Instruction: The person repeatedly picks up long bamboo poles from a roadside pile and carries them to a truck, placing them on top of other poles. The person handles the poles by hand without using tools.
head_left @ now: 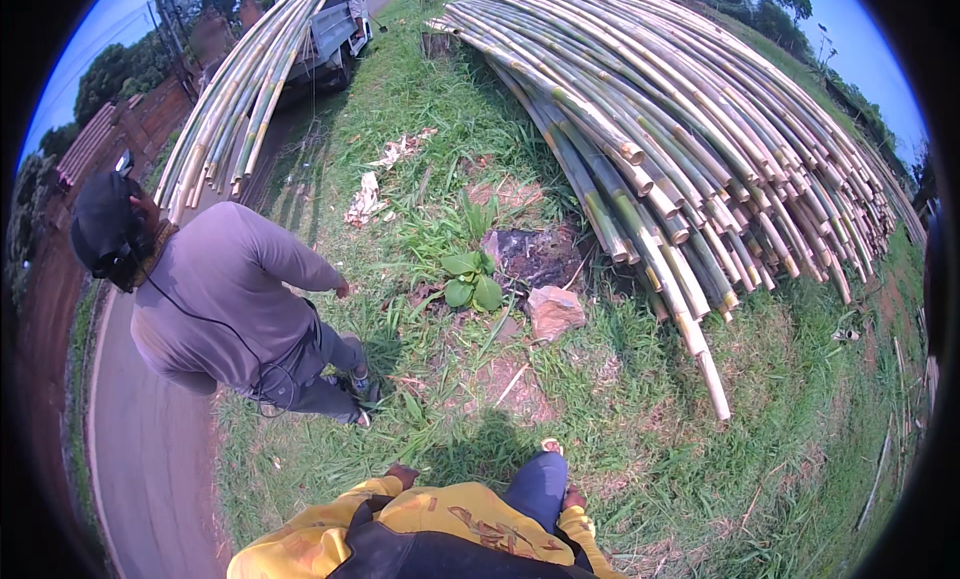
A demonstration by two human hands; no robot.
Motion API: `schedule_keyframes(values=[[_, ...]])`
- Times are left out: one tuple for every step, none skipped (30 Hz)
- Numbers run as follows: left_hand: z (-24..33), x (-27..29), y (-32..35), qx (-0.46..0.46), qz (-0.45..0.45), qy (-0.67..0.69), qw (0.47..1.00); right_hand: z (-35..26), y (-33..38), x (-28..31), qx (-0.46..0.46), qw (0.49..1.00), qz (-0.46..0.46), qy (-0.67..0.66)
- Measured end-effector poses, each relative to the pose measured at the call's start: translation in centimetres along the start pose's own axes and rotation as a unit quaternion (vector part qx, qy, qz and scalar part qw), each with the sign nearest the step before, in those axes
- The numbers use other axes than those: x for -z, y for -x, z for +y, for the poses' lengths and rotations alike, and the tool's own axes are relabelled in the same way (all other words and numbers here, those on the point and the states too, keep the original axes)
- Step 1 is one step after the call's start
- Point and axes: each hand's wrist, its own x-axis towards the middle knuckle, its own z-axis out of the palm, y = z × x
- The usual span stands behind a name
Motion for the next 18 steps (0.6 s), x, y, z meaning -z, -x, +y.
schedule_keyframes(values=[[-0.3, -2.1, -2.5, -0.055, 0.080, -0.005, 0.995, -0.9, -0.9, 1.8, -0.061, 0.993, -0.048, -0.084], [3.3, 1.5, -1.8, -0.003, 0.086, 0.175, 0.981, -2.0, -2.2, 4.3, -0.120, 0.976, -0.068, -0.167], [8.0, 7.3, 0.6, 0.044, 0.110, 0.350, 0.929, -3.2, -3.4, 6.8, -0.162, 0.960, -0.070, -0.218], [10.1, 9.6, 0.7, 0.085, 0.133, 0.413, 0.897, -4.7, -4.3, 8.6, -0.167, 0.957, -0.065, -0.228], [12.5, 12.3, 1.3, 0.078, 0.148, 0.469, 0.867, -7.0, -3.8, 10.9, -0.128, 0.967, -0.028, -0.220], [15.0, 15.8, 2.3, 0.063, 0.161, 0.518, 0.838, -8.1, -5.2, 12.8, -0.123, 0.965, -0.040, -0.230], [16.7, 18.4, 3.2, 0.050, 0.178, 0.567, 0.803, -9.2, -7.1, 14.7, -0.114, 0.963, -0.056, -0.238], [17.6, 20.1, 3.2, 0.053, 0.195, 0.560, 0.804, -9.8, -9.4, 16.0, -0.104, 0.961, -0.068, -0.248], [18.2, 21.5, 3.1, 0.057, 0.213, 0.552, 0.804, -10.8, -10.9, 16.5, -0.071, 0.960, -0.044, -0.268], [18.4, 22.4, 2.9, 0.065, 0.230, 0.544, 0.804, -12.6, -11.6, 17.0, -0.062, 0.958, -0.040, -0.278], [17.0, 20.6, 0.8, 0.066, 0.275, 0.518, 0.808, -14.5, -12.0, 17.1, -0.053, 0.957, -0.039, -0.283], [16.5, 20.2, 0.1, 0.079, 0.284, 0.536, 0.791, -16.2, -12.5, 17.4, -0.046, 0.955, -0.033, -0.292], [16.2, 20.1, -0.4, 0.094, 0.293, 0.554, 0.774, -17.9, -13.3, 17.2, -0.059, 0.951, -0.041, -0.299], [16.6, 20.8, -0.5, 0.108, 0.299, 0.572, 0.756, -19.3, -13.6, 17.0, -0.054, 0.952, -0.046, -0.296], [16.9, 21.4, -0.3, 0.132, 0.310, 0.565, 0.753, -20.7, -13.7, 16.3, -0.048, 0.953, -0.050, -0.293], [16.4, 20.8, -1.2, 0.128, 0.322, 0.605, 0.716, -22.3, -13.8, 15.9, -0.040, 0.955, -0.059, -0.289], [15.6, 19.7, -2.3, 0.123, 0.333, 0.644, 0.678, -23.7, -14.5, 15.3, -0.051, 0.951, -0.086, -0.292], [15.2, 19.0, -3.5, 0.117, 0.340, 0.680, 0.639, -24.9, -15.2, 14.9, -0.042, 0.952, -0.108, -0.284]])
